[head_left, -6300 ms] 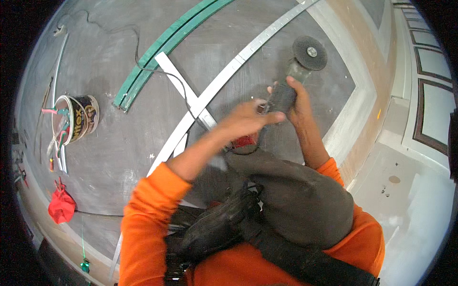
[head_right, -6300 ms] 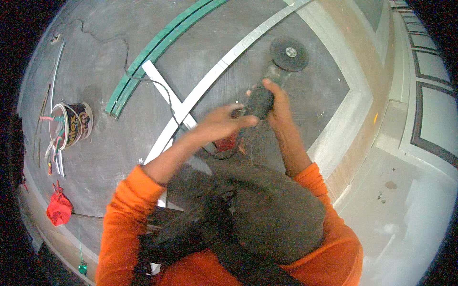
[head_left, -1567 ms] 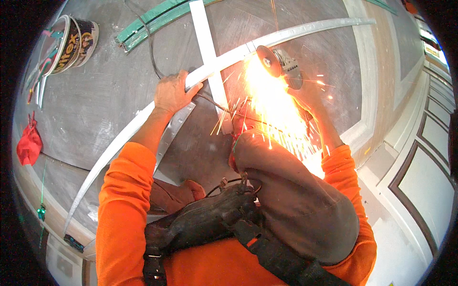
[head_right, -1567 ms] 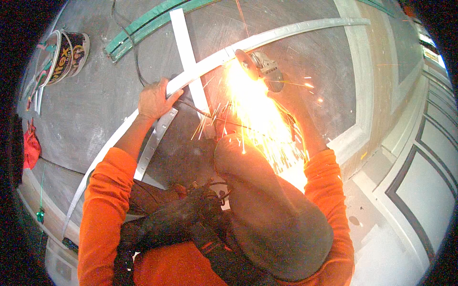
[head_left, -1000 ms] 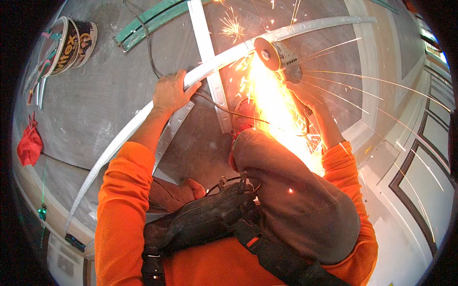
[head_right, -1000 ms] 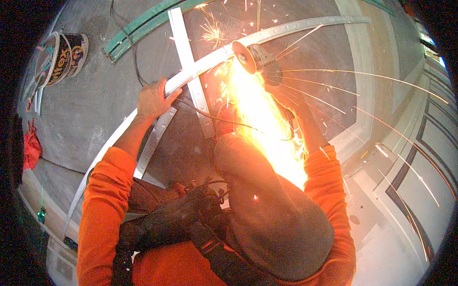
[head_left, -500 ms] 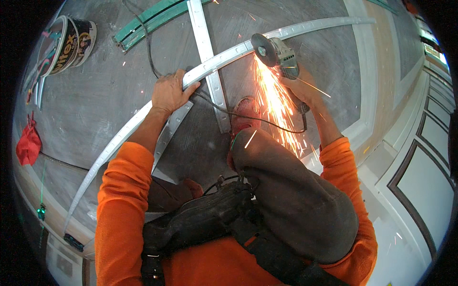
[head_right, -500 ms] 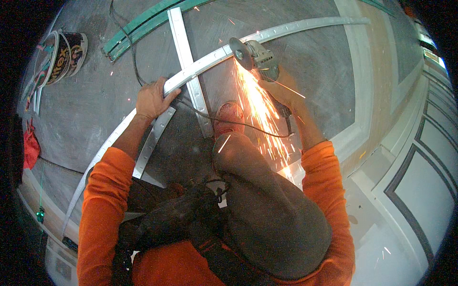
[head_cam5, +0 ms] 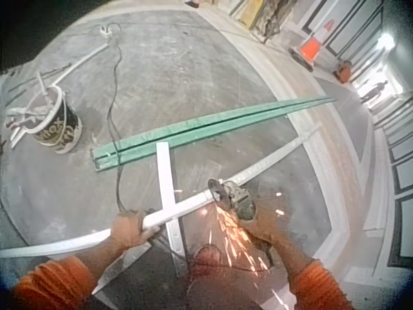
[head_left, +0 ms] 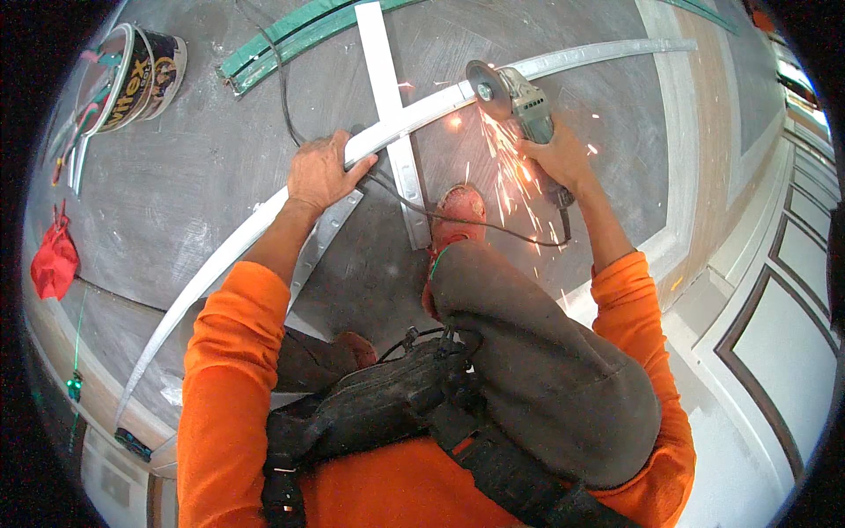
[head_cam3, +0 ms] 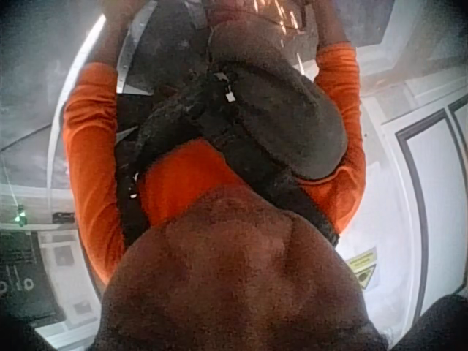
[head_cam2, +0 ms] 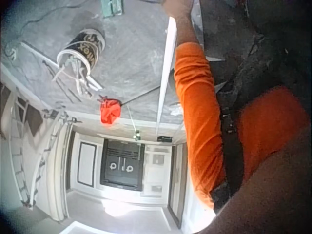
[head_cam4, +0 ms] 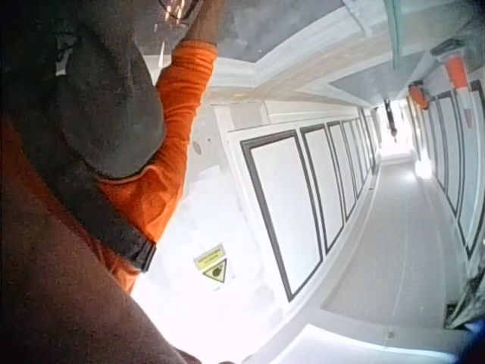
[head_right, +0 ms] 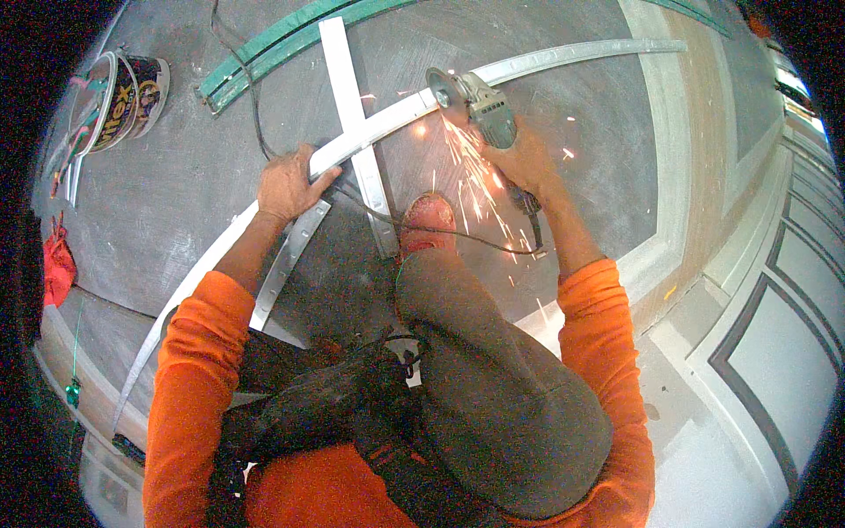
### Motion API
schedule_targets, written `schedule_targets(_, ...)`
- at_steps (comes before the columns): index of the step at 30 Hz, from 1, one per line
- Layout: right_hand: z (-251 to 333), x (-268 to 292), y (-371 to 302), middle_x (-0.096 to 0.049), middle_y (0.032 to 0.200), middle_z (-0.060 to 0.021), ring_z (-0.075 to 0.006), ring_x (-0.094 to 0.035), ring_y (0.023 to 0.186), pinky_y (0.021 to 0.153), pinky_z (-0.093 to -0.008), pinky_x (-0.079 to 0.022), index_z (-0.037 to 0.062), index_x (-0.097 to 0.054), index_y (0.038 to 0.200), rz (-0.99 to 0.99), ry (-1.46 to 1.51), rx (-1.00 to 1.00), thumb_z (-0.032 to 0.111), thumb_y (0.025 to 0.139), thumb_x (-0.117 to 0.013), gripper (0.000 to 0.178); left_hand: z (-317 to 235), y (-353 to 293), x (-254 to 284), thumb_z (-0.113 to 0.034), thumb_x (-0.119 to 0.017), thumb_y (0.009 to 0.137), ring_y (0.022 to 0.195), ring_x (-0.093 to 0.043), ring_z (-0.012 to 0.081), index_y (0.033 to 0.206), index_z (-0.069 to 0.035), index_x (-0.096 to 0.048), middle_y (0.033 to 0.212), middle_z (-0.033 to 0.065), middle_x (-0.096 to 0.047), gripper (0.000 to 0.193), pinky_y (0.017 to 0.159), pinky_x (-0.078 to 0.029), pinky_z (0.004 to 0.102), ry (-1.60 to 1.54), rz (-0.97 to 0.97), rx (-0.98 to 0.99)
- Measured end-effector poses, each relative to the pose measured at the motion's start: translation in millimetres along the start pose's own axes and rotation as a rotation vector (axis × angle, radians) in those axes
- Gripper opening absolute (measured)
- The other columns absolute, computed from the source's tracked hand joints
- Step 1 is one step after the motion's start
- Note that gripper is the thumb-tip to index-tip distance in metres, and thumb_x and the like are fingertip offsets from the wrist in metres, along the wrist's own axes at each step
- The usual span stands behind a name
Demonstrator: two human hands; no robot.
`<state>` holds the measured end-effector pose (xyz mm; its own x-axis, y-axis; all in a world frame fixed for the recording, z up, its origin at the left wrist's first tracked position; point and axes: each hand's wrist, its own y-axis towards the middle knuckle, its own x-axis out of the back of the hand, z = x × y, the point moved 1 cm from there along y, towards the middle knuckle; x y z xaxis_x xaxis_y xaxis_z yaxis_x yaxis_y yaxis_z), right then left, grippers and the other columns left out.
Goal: The person kneels on the floor and uses an angle grinder to cut several long, white metal strips. They hold the strips in place with one hand while operating the tool with the other, generating sparks as they cut through the material.
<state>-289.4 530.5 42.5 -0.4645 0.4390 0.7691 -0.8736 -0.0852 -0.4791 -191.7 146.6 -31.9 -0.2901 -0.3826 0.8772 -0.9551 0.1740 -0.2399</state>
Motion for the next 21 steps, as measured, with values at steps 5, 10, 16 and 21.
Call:
schedule_targets(5, 6, 0, 2, -0.069, 0.119, -0.0221, -0.0324, -0.068, 0.108, 0.095, -0.0408, -0.051, -0.0033, -0.054, 0.136, 0.003, 0.056, 0.038, 0.035, 0.075, -0.081, 0.077, 5, 0, 2, -0.058, -0.061, 0.093, 0.081, -0.07, 0.0383, 0.11, -0.005, -0.064, 0.087, 0.0188, -0.072, 0.056, 0.078, -0.054, 0.0492, -0.043, -0.044, -0.034)
schedule_targets(10, 2, 11, -19, -0.068, 0.122, -0.0264, -0.0406, -0.066, 0.113, 0.1, -0.0429, -0.049, -0.0016, -0.057, 0.136, -0.071, 0.259, -0.033, 0.038, 0.074, -0.081, 0.077, -13, 0, 21, -0.04, -0.073, 0.088, 0.081, -0.071, 0.0366, 0.103, -0.007, -0.06, 0.085, 0.017, -0.07, 0.039, 0.075, -0.056, 0.0482, -0.002, 0.021, 0.005)
schedule_targets(16, -2, 23, -35, -0.068, 0.12, -0.0264, -0.0401, -0.067, 0.111, 0.097, -0.0441, -0.05, -0.0009, -0.059, 0.13, -0.052, 0.092, -0.013, 0.04, 0.074, -0.081, 0.073, -17, -9, 6, -0.028, -0.071, 0.089, 0.081, -0.073, 0.034, 0.108, -0.008, -0.057, 0.088, 0.0146, -0.072, 0.031, 0.074, -0.057, 0.0466, 0.015, -0.022, 0.061)
schedule_targets(21, 2, 14, -40, -0.069, 0.116, -0.0265, -0.0416, -0.067, 0.108, 0.095, -0.0459, -0.051, -0.0003, -0.061, 0.127, -0.045, 0.036, 0.005, 0.041, 0.074, -0.081, 0.07, -18, -5, 7, -0.033, -0.062, 0.097, 0.086, -0.074, 0.0342, 0.116, -0.009, -0.058, 0.095, 0.0153, -0.075, 0.031, 0.076, -0.058, 0.0465, 0.045, 0.153, 0.093)
